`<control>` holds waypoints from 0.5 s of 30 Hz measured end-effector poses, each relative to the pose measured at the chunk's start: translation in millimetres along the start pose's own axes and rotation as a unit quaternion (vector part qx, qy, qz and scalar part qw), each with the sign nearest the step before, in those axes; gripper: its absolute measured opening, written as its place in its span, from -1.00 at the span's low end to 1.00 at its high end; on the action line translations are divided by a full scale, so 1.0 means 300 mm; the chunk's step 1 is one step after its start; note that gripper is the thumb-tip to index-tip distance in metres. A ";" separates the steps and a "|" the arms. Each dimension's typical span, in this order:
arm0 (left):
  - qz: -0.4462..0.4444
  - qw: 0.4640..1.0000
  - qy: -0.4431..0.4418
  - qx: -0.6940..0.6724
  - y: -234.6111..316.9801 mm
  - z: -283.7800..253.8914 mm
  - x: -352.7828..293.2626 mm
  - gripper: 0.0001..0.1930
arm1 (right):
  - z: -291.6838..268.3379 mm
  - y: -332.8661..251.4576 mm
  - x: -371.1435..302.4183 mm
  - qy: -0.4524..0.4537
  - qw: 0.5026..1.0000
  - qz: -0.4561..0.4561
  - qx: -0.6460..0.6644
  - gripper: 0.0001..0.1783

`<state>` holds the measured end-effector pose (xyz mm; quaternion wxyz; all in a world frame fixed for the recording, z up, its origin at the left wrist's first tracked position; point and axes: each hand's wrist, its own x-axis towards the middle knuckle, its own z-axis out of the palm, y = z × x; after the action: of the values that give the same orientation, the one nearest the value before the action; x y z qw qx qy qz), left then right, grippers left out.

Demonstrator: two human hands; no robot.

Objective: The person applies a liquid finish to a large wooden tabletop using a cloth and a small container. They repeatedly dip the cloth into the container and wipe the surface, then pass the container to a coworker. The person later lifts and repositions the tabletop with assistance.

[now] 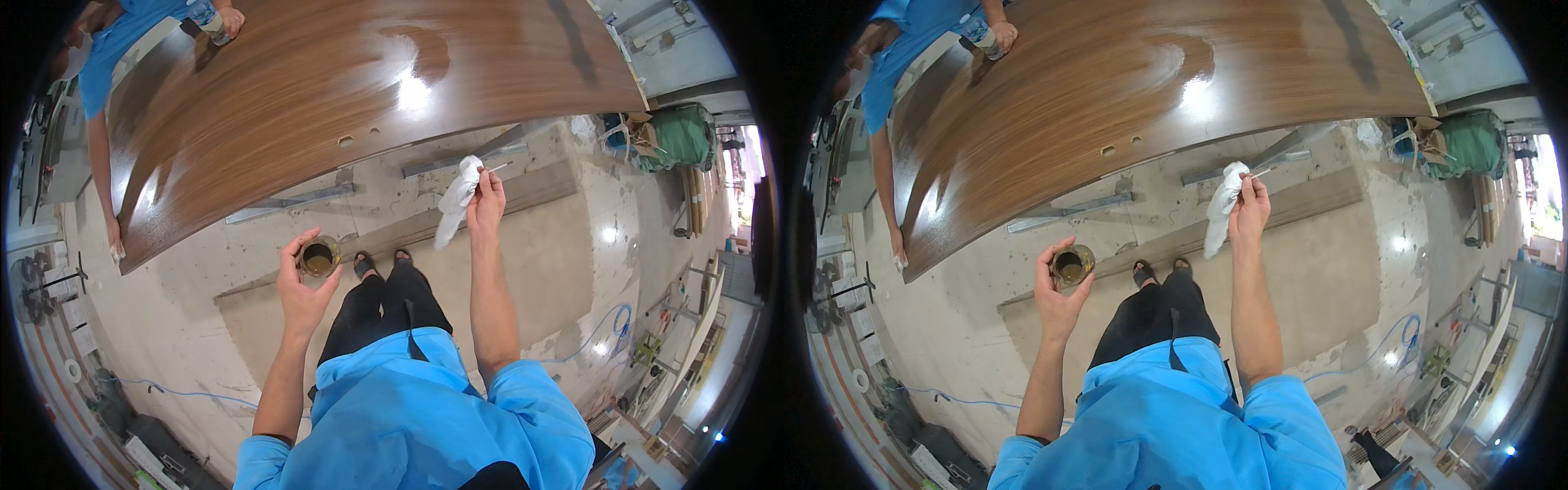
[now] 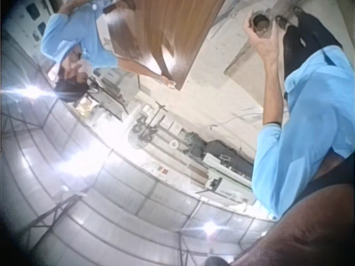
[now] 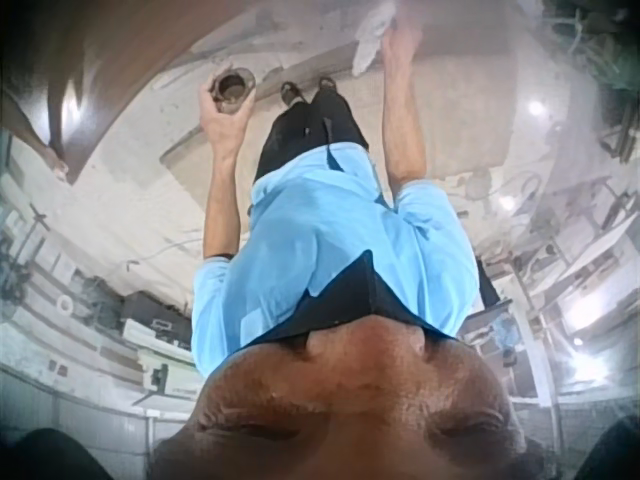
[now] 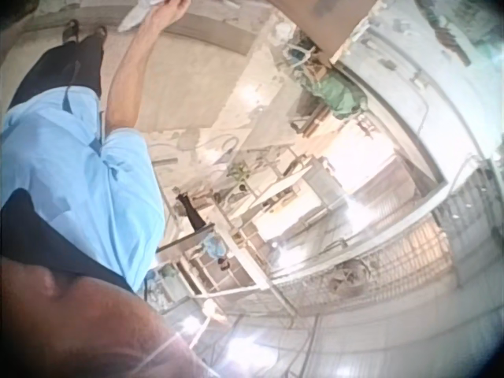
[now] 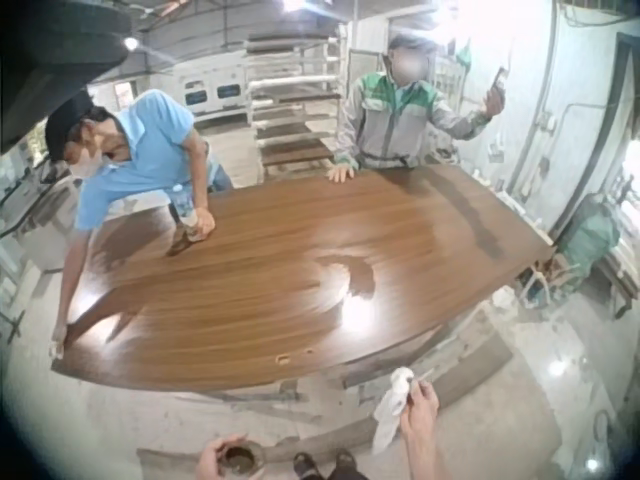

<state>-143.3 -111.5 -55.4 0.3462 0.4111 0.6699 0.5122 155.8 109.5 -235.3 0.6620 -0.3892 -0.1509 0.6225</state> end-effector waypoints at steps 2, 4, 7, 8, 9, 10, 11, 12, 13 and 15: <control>0.005 1.000 0.004 -0.003 0.006 0.003 -0.017 -0.31 | 0.044 -0.029 0.041 -0.012 0.999 -0.024 -0.032 -0.89; 0.003 1.000 0.014 -0.018 0.017 0.007 -0.036 -0.31 | 0.082 -0.056 0.091 -0.034 0.998 -0.042 -0.045 -0.90; -0.011 0.999 0.037 -0.027 0.043 0.006 -0.067 -0.32 | 0.122 -0.092 0.143 -0.002 0.998 -0.014 -0.064 -0.91; -0.015 0.999 0.036 -0.020 0.053 0.000 -0.079 -0.31 | 0.133 -0.094 0.149 0.014 0.998 0.001 -0.064 -0.90; -0.017 0.999 0.037 -0.016 0.059 0.001 -0.086 -0.30 | 0.145 -0.092 0.153 0.036 0.997 0.017 -0.070 -0.90; -0.021 0.999 0.040 -0.018 0.063 0.002 -0.097 -0.29 | 0.153 -0.083 0.146 0.029 0.998 0.014 -0.059 -0.89; -0.027 0.998 0.046 -0.022 0.066 0.004 -0.104 -0.29 | 0.162 -0.070 0.133 0.039 0.998 0.022 -0.052 -0.89; -0.032 0.998 0.056 -0.028 0.066 0.008 -0.108 -0.30 | 0.172 -0.051 0.117 0.037 0.998 0.026 -0.039 -0.88; -0.028 0.997 0.064 -0.037 0.065 0.010 -0.115 -0.30 | 0.182 -0.028 0.087 0.010 0.997 0.026 -0.074 -0.88; -0.016 0.996 0.080 -0.031 0.057 0.020 -0.120 -0.30 | 0.197 0.022 0.017 -0.049 0.990 0.011 -0.134 -0.88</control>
<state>-119.4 -139.2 -38.8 0.3122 0.3477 0.6857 0.5580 111.7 133.3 -202.8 0.5890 -0.4452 -0.2604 0.6221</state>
